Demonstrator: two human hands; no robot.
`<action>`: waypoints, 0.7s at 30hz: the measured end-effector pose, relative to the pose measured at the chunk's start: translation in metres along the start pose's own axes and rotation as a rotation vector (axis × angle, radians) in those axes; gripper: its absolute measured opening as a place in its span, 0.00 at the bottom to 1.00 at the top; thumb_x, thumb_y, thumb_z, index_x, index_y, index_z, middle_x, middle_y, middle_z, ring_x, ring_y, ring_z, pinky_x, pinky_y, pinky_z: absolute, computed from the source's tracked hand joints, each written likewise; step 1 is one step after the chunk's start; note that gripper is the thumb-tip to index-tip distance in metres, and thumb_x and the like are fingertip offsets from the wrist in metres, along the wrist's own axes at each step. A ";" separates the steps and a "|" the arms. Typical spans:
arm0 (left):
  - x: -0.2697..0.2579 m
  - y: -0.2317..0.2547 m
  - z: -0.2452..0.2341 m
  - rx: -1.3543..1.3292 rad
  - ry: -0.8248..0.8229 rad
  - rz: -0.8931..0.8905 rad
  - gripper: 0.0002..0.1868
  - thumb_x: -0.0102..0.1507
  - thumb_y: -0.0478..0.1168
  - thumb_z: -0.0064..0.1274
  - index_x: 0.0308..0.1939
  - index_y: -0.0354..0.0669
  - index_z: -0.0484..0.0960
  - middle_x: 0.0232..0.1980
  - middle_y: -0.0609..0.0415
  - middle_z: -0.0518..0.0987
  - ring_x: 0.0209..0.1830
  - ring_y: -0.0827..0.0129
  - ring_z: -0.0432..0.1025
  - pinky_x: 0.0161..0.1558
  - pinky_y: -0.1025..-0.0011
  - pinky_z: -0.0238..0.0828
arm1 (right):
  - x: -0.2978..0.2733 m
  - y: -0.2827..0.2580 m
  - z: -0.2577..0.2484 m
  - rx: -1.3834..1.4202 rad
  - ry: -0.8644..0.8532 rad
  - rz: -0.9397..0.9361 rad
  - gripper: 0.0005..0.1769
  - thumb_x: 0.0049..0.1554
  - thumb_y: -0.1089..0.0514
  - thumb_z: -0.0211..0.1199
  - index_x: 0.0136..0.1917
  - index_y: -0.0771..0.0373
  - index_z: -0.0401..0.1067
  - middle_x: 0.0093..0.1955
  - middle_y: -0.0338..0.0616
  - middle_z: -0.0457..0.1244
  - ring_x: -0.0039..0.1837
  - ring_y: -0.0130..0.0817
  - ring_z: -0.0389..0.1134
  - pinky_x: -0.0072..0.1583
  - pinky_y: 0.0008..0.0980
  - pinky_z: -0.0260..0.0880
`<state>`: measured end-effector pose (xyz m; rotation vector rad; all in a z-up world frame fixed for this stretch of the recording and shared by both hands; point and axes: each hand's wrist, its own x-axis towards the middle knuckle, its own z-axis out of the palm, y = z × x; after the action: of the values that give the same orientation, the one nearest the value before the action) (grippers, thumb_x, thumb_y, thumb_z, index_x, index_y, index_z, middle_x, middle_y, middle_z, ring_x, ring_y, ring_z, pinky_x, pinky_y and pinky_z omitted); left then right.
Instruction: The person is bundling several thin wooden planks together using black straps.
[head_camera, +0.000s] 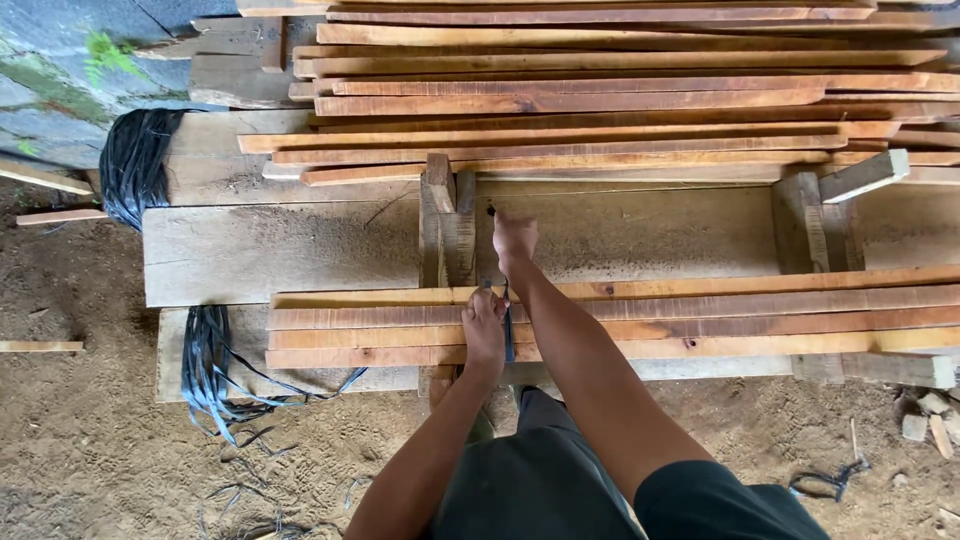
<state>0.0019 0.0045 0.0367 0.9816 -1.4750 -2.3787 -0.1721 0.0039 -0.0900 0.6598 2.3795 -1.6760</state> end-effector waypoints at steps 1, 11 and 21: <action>0.001 -0.003 0.000 0.000 0.001 -0.006 0.19 0.73 0.42 0.34 0.26 0.53 0.53 0.28 0.64 0.48 0.29 0.75 0.47 0.44 0.62 0.58 | 0.007 0.012 0.003 -0.004 0.001 0.004 0.20 0.50 0.54 0.63 0.22 0.62 0.64 0.22 0.44 0.53 0.29 0.33 0.57 0.39 0.46 0.62; 0.012 -0.004 -0.002 0.024 0.026 -0.035 0.20 0.77 0.42 0.28 0.29 0.54 0.52 0.28 0.64 0.47 0.28 0.73 0.42 0.37 0.63 0.49 | 0.057 0.087 0.034 -0.365 -0.093 0.236 0.20 0.53 0.44 0.65 0.29 0.58 0.67 0.26 0.43 0.59 0.30 0.34 0.65 0.32 0.37 0.59; 0.030 0.017 -0.003 0.201 -0.045 -0.054 0.21 0.73 0.48 0.32 0.24 0.54 0.58 0.20 0.59 0.59 0.21 0.74 0.53 0.33 0.66 0.56 | 0.038 0.048 0.029 -0.045 -0.043 0.072 0.23 0.55 0.50 0.69 0.46 0.75 0.69 0.33 0.48 0.61 0.39 0.31 0.64 0.44 0.41 0.69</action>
<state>-0.0222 -0.0203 0.0371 1.0286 -1.7542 -2.3377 -0.1883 0.0005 -0.1558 0.6864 2.3279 -1.5868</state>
